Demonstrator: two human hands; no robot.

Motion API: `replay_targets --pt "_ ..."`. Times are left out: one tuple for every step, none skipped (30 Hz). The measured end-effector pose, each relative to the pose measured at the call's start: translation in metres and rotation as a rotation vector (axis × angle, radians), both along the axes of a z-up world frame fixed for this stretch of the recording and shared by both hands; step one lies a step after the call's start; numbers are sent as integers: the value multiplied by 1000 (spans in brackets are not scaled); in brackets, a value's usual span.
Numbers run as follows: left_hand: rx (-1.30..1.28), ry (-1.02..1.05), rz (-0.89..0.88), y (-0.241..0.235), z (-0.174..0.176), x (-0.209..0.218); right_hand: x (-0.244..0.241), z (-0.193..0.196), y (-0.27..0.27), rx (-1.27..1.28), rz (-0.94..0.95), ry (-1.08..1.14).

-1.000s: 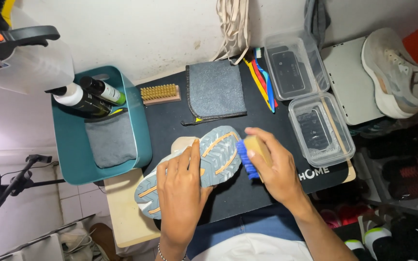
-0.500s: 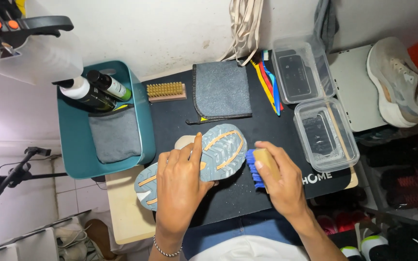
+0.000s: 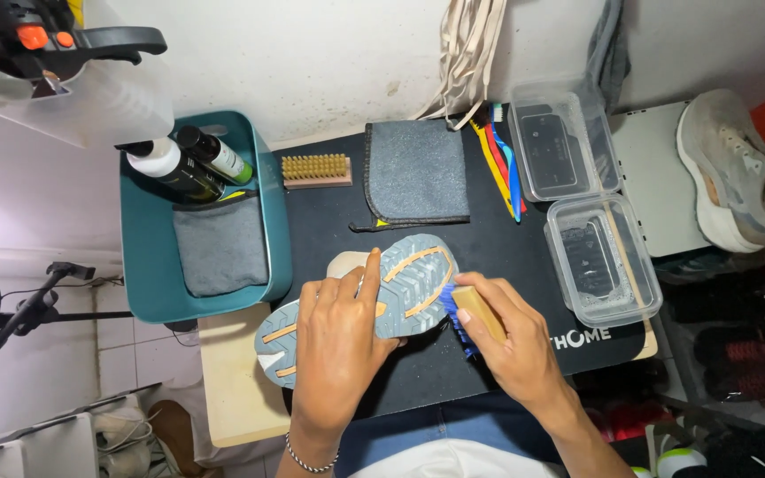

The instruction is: The person scrubs the sole of a sneaker using a blue-bristled brush. They repeatedly dip the brush into a container of soapy water and continue scrubbing the bottom of the shoe.

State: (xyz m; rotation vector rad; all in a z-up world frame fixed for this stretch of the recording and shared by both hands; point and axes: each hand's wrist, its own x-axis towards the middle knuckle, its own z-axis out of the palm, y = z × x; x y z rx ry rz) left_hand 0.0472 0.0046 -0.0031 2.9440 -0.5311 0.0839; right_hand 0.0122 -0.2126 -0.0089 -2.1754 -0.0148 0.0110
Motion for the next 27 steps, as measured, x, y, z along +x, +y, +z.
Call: replay_targets --pt "-3 0 6 0 0 -1 3 2 -5 -3 6 0" --pt "-24 -17 10 0 0 -3 5 3 -10 45 -30 49" --pt "-44 -35 11 0 1 -4 7 5 -15 93 -68 97" --pt "-46 -36 14 -1 1 -5 12 6 -12 91 -65 97" --pt "-33 -64 16 -2 1 -7 15 7 -9 91 -94 41" --pt "-19 -93 18 -3 2 -9 19 7 -6 91 -123 -14" --pt "-19 -95 23 -4 1 -10 18 6 4 92 -118 -16" --pt "-13 -98 22 -4 1 -11 17 4 15 59 -72 -95" --pt "-9 -102 18 -5 1 -10 17 3 25 25 -29 -175" --pt "-10 -105 21 -4 2 -8 10 3 28 25 -27 -178" --pt "-7 -97 14 -4 2 -8 3 4 30 14 -26 -170" --pt "-5 -89 7 -4 2 -7 -5 5 32 3 -25 -161" --pt "-7 -86 17 -4 3 -8 -9 5 27 1 -16 -159" --pt "-9 -84 16 -4 3 -9 -13 4 22 -5 -7 -104" --pt "-11 -86 4 -4 3 -7 -18 4 18 -12 -11 -55" --pt "-15 -88 1 -4 3 -7 -14 7 12 -15 -14 -57" --pt "-16 -91 1 -4 4 -7 -9 10 6 -13 -1 -26" --pt "-17 -94 0 -3 5 -7 -3 14 0 -11 13 4" --pt "-18 -86 2 -3 4 -10 2 14 1 -12 15 12" --pt "-18 -87 10 -3 4 -13 7 15 1 8 -28 -22" --pt "-18 -100 22 -4 4 -11 18 16 0 27 -66 -69" --pt "-18 -106 29 -5 4 -13 28 15 3 27 -59 -74" --pt "-11 -138 24 -5 4 -16 35 13 7 6 -52 -78" --pt "-4 -170 19 -5 4 -19 43 11 11 -15 -46 -82" --pt "-6 -169 22 -6 5 -19 41 5 10 -18 -43 -80" --pt "-16 -169 8 -6 6 -19 38 -1 9 3 -50 -106" --pt "-25 -175 2 -5 7 -17 38 -8 10 25 -48 -137"
